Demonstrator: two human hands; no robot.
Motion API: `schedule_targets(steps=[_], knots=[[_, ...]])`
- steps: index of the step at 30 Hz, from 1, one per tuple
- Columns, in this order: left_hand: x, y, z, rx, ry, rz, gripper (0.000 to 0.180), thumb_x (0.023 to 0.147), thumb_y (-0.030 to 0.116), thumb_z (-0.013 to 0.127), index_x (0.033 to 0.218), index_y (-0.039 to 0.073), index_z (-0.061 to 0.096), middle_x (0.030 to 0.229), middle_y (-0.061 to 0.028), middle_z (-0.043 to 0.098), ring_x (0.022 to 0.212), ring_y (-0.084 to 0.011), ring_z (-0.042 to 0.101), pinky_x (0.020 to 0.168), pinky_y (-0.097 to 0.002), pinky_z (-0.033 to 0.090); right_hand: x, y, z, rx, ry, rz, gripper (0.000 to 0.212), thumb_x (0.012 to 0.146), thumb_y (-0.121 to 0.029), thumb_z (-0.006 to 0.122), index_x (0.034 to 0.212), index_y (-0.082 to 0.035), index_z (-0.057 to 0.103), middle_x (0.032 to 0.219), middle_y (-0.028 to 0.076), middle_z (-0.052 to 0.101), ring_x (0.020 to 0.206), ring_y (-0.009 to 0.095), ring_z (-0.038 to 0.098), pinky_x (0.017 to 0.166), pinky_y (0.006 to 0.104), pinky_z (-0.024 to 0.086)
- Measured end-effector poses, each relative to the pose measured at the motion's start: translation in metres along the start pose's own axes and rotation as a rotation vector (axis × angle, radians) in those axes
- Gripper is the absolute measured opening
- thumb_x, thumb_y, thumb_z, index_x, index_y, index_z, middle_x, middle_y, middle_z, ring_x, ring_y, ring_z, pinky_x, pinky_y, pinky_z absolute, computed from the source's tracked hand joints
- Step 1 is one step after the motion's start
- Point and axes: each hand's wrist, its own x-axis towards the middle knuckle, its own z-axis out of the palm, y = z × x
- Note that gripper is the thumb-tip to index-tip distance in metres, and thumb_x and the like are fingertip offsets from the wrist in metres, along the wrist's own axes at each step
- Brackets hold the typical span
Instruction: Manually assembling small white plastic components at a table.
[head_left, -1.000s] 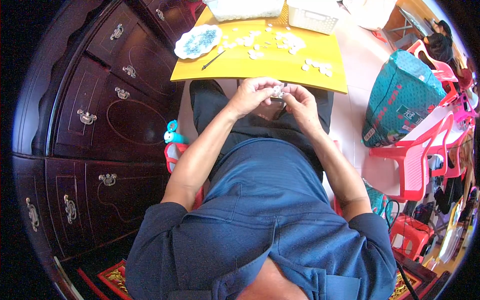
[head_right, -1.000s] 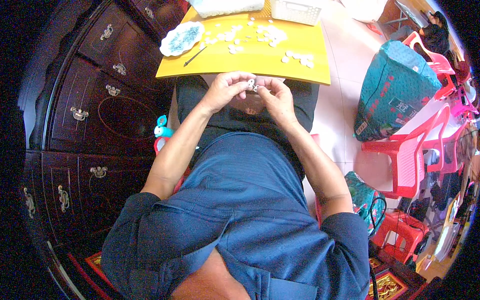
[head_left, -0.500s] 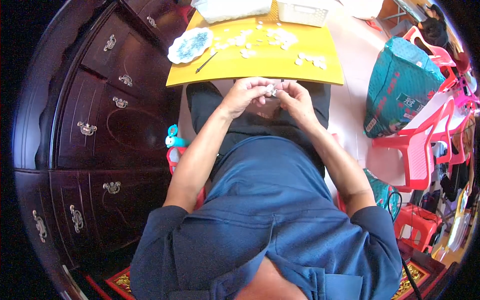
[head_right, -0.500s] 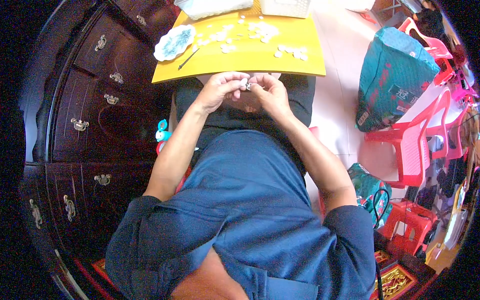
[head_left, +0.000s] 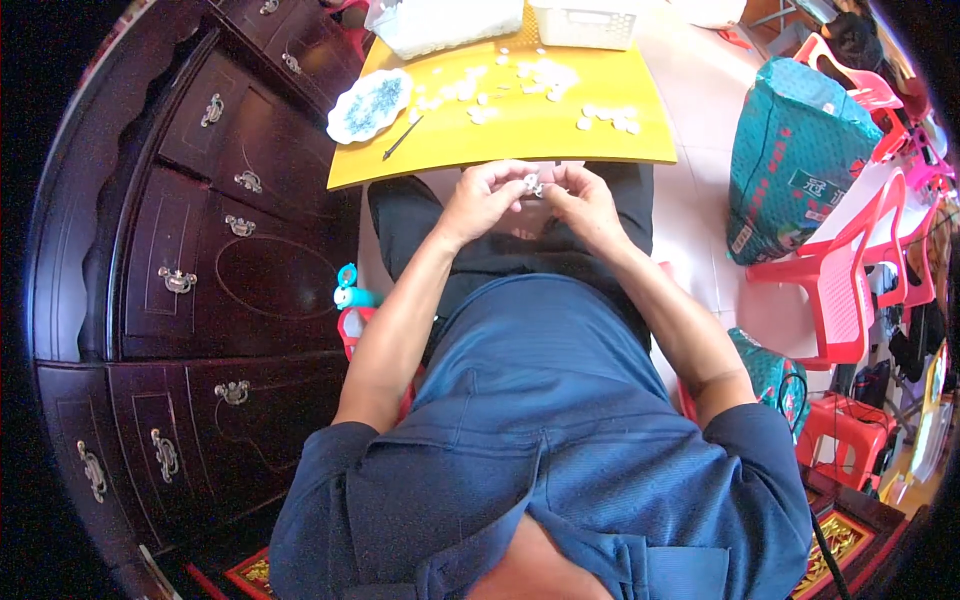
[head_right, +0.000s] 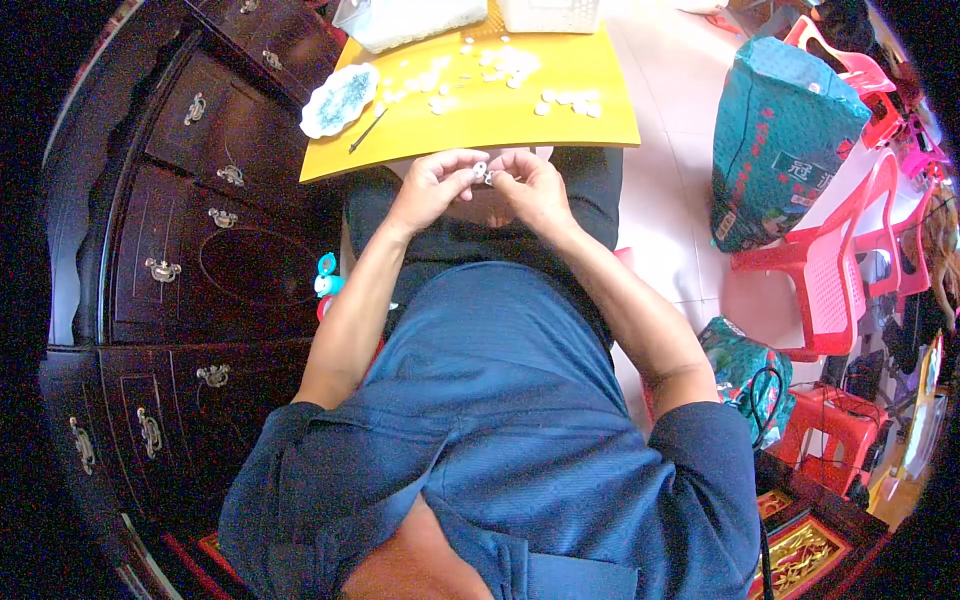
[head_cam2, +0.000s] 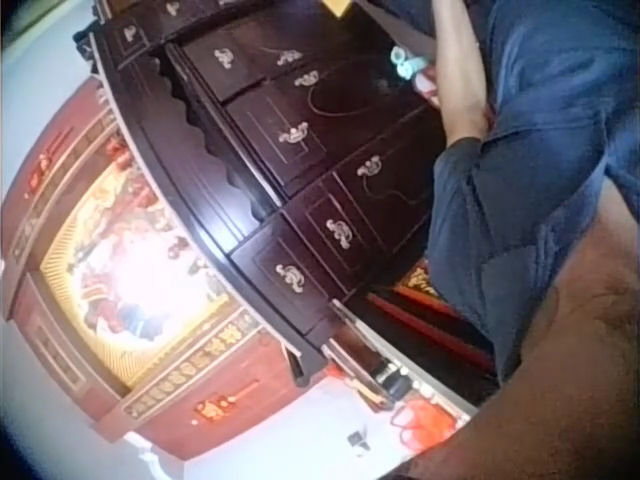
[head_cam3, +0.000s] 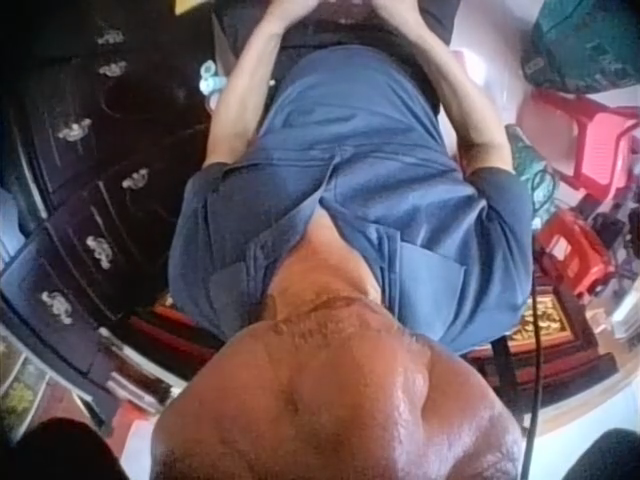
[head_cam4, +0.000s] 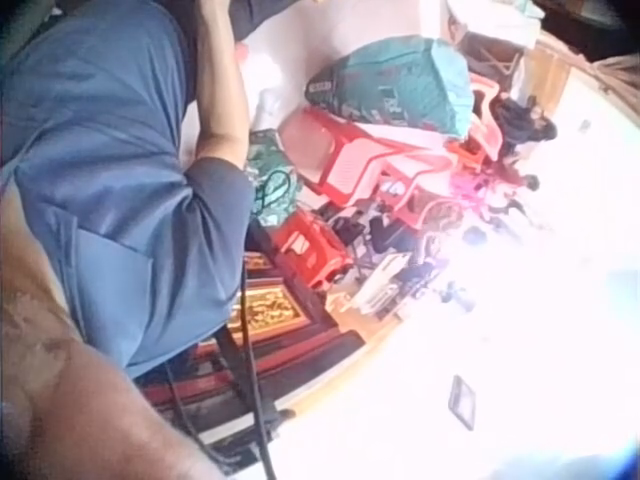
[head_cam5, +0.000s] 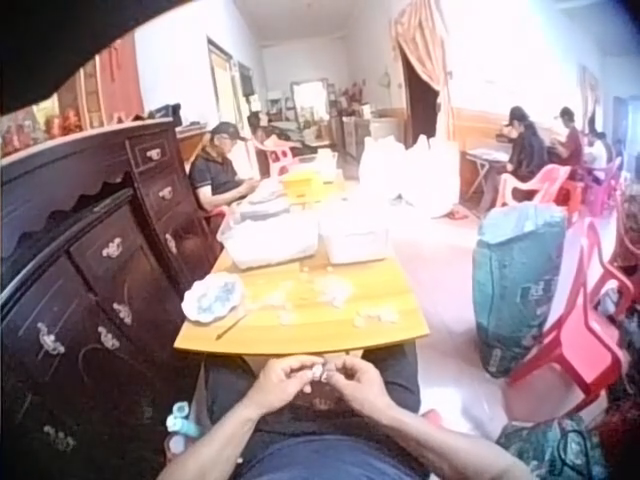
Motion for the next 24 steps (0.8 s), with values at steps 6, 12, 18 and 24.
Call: schedule_targets(steps=[6, 12, 18, 24], knots=[[0.001, 0.0, 0.002, 0.117, -0.021, 0.035, 0.024, 0.095, 0.011, 0.063, 0.117, 0.002, 0.068, 0.099, -0.0018, 0.071, 0.077, -0.0057, 0.061, 0.067, -0.0213, 0.052, 0.002, 0.002, 0.001, -0.042, 0.02, 0.007, 0.008, 0.092, -0.01, 0.064, 0.098, -0.004, 0.064, 0.082, -0.002, 0.065, 0.069, 0.004, 0.055, 0.061, 0.0195, 0.044], [0.0, 0.004, 0.003, 0.11, -0.021, 0.041, 0.025, 0.095, 0.012, 0.063, 0.117, 0.002, 0.068, 0.1, -0.0024, 0.072, 0.075, -0.0059, 0.061, 0.066, -0.0214, 0.052, 0.007, 0.014, -0.004, -0.054, 0.006, -0.093, 0.011, 0.092, -0.009, 0.063, 0.099, -0.002, 0.063, 0.081, 0.004, 0.067, 0.063, 0.009, 0.062, 0.052, 0.0248, 0.052], [-0.001, 0.005, 0.004, 0.138, -0.001, 0.059, 0.024, 0.095, 0.014, 0.064, 0.115, 0.002, 0.07, 0.096, -0.0015, 0.072, 0.071, -0.0062, 0.06, 0.065, -0.022, 0.052, 0.006, 0.01, -0.003, -0.023, 0.006, -0.104, 0.012, 0.092, -0.011, 0.066, 0.099, -0.002, 0.063, 0.08, 0.005, 0.068, 0.062, 0.01, 0.063, 0.053, 0.0245, 0.052], [-0.002, 0.004, 0.003, 0.227, 0.001, 0.076, 0.024, 0.094, 0.013, 0.064, 0.114, 0.001, 0.07, 0.092, -0.0018, 0.072, 0.07, -0.0069, 0.061, 0.065, -0.0239, 0.054, 0.002, 0.002, -0.005, 0.016, -0.034, -0.031, 0.011, 0.091, -0.01, 0.068, 0.095, -0.001, 0.064, 0.081, 0.006, 0.07, 0.067, 0.012, 0.066, 0.056, 0.0259, 0.054]])
